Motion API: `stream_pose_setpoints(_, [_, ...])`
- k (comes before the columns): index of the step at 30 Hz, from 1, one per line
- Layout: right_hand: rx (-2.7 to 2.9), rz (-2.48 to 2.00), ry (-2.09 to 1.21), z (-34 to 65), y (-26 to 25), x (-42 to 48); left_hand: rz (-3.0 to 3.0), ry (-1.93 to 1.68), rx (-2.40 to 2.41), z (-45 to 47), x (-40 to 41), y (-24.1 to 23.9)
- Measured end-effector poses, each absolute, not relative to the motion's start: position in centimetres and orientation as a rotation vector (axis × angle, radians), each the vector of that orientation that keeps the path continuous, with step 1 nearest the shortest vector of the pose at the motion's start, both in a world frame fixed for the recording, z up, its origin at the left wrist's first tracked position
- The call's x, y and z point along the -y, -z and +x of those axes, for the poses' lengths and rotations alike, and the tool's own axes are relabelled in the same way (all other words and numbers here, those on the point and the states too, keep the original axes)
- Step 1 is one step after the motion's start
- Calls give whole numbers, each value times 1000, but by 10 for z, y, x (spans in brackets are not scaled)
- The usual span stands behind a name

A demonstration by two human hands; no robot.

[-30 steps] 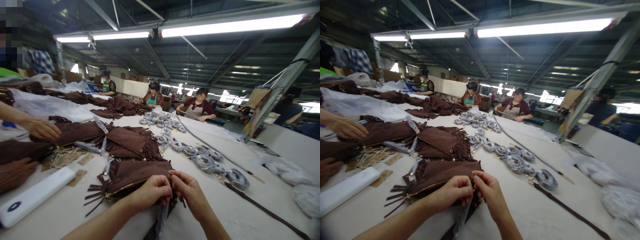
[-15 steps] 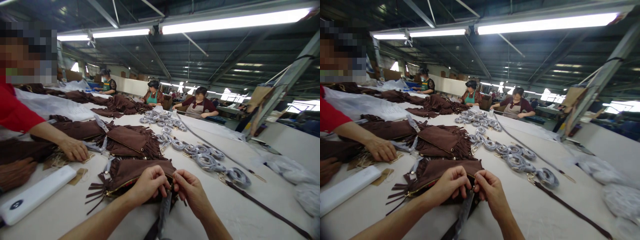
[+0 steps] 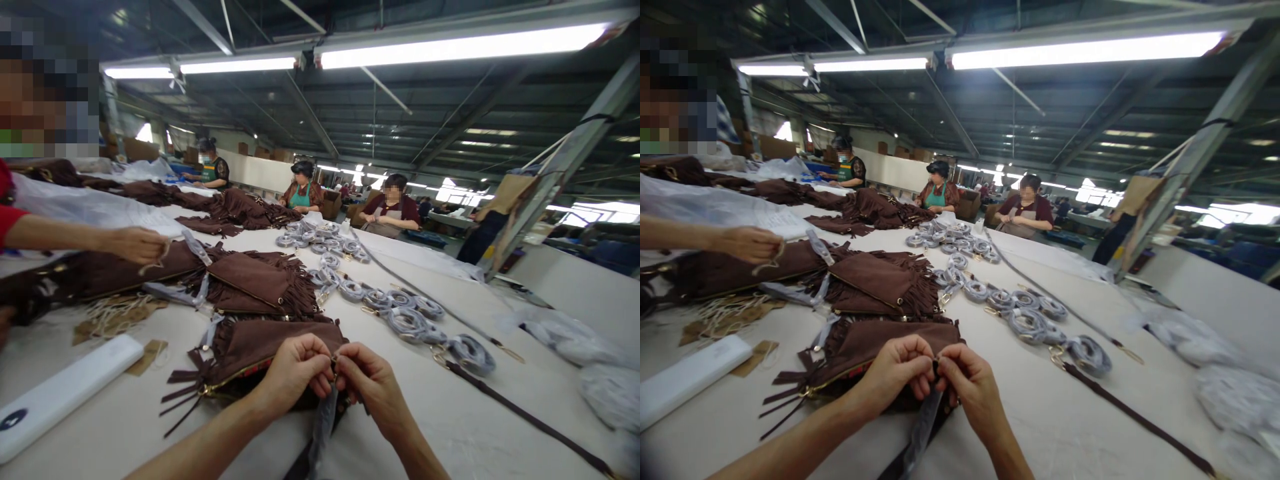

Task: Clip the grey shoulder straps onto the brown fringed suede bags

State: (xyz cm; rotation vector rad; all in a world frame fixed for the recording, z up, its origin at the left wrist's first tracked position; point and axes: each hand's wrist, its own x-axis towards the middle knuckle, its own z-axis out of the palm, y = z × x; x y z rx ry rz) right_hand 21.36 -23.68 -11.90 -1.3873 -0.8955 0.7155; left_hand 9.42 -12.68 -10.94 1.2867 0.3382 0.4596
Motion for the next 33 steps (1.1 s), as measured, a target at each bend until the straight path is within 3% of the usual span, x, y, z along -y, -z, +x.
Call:
stream_pose_setpoints(24, [996,-1432,-663,209,119,237,1459,-515,-361,91,132,106])
stream_pose_setpoints(33, [1364,-1670,-307,204,103,244,1713,-589,-392,87,133,107])
